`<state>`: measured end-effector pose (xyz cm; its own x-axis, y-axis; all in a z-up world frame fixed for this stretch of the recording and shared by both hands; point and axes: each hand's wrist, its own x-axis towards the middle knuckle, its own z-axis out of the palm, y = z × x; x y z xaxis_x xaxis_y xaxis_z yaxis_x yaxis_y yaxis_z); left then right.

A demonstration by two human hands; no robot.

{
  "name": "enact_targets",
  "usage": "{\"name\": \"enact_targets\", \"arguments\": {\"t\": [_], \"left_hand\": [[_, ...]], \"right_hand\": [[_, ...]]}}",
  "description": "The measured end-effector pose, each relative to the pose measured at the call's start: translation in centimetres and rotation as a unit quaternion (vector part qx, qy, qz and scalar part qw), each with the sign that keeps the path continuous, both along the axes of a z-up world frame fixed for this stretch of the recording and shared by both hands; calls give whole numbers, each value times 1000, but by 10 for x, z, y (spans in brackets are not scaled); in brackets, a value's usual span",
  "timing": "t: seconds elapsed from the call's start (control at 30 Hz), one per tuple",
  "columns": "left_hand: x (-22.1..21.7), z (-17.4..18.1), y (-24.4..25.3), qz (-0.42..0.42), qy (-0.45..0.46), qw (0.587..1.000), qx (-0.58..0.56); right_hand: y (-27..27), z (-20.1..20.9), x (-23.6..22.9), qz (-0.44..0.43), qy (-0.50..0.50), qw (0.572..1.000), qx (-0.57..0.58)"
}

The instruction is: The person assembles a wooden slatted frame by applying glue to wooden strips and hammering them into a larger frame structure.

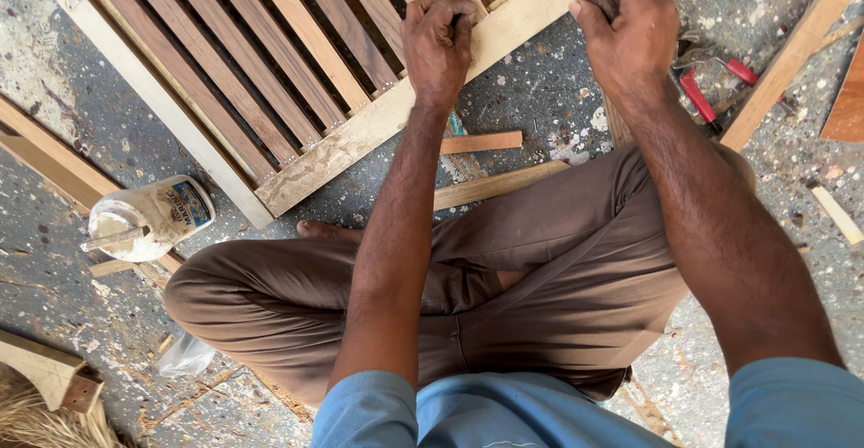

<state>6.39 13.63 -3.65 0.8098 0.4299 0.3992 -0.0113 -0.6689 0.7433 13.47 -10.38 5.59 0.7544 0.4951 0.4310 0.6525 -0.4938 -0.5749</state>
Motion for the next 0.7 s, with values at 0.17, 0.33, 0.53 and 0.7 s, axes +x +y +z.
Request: {"name": "enact_targets", "arguments": {"t": [0.17,0.33,0.53,0.7], "left_hand": [[-1,-5,2,-2,9,1000,4],[5,-19,8,-12,6,1000,-3],[4,-19,9,-15,55,995,-79],[1,-8,9,-27,-51,998,-22]], "right_hand": [[1,20,-14,15,67,997,-17],[3,27,-23,33,53,994,-86],[13,26,-29,33,-4,978,-205],[4,29,-37,49,8,996,-80]]}}
